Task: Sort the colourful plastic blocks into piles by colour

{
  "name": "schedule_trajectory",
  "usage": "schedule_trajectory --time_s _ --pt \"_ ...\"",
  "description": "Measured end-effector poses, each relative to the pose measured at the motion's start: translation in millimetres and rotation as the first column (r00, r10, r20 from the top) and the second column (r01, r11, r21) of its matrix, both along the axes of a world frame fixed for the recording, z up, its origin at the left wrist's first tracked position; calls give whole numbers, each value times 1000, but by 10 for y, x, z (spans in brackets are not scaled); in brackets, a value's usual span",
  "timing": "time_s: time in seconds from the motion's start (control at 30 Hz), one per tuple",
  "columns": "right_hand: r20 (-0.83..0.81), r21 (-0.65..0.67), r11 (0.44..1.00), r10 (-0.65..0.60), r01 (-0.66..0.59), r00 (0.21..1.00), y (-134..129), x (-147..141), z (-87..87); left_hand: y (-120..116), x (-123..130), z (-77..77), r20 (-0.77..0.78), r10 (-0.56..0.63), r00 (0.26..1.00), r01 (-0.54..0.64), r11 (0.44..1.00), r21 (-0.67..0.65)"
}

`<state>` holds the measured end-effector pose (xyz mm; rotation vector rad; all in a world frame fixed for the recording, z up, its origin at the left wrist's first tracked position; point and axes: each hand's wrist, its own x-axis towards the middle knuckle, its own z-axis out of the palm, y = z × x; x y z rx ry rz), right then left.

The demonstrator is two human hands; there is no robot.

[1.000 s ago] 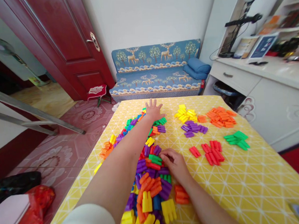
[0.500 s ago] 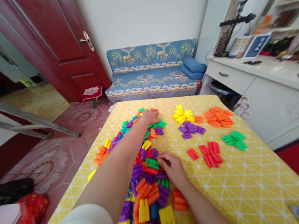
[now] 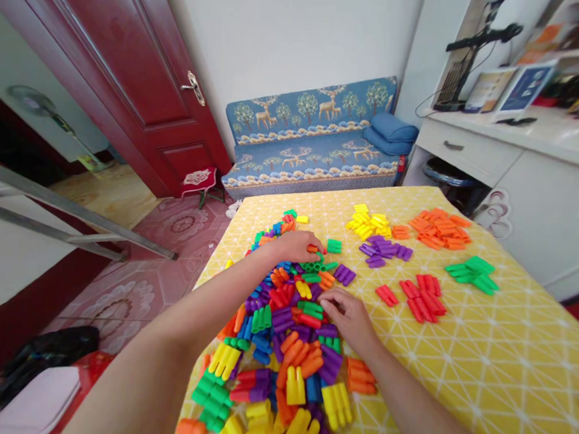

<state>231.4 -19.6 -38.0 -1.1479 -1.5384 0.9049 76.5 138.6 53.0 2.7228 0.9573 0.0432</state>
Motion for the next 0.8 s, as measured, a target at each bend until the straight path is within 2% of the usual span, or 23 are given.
schedule_trajectory --time_s 0.1,0.2,0.27,0.33,0.4,0.47,0.57,0.63,0.7,0.8 --pt "1 -29 998 -54 54 999 4 -11 -21 -287 -168 173 57 -58 997 63 994 -86" --pt "-43 -85 990 -119 115 992 6 -21 -43 -496 -259 441 -1 -47 999 46 985 -167" --pt "-100 -127 982 -153 140 983 1 -20 -36 -541 -230 603 -60 -72 996 58 975 -213" --pt "-133 -151 973 -193 172 972 -10 -12 -9 -505 -114 662 -84 -36 996 22 987 -161" --pt "-137 -147 968 -222 202 965 -26 2 20 -409 72 571 -72 42 997 -43 999 -21" --pt "-134 -142 969 -223 204 966 -41 19 35 -283 284 339 -27 55 998 -53 997 64" --pt "-134 -154 972 -201 180 970 -52 39 14 -101 537 -104 -83 71 994 -66 996 60" --pt "-136 -163 973 -187 165 973 -53 44 -15 -19 616 -332 -119 92 989 -92 996 2" --pt "-143 -173 972 -187 162 972 -51 42 -37 10 618 -441 -69 52 996 -53 999 -12" --pt "-163 -182 967 -211 180 964 -53 35 -35 -56 518 -399 -21 -79 997 78 996 -31"
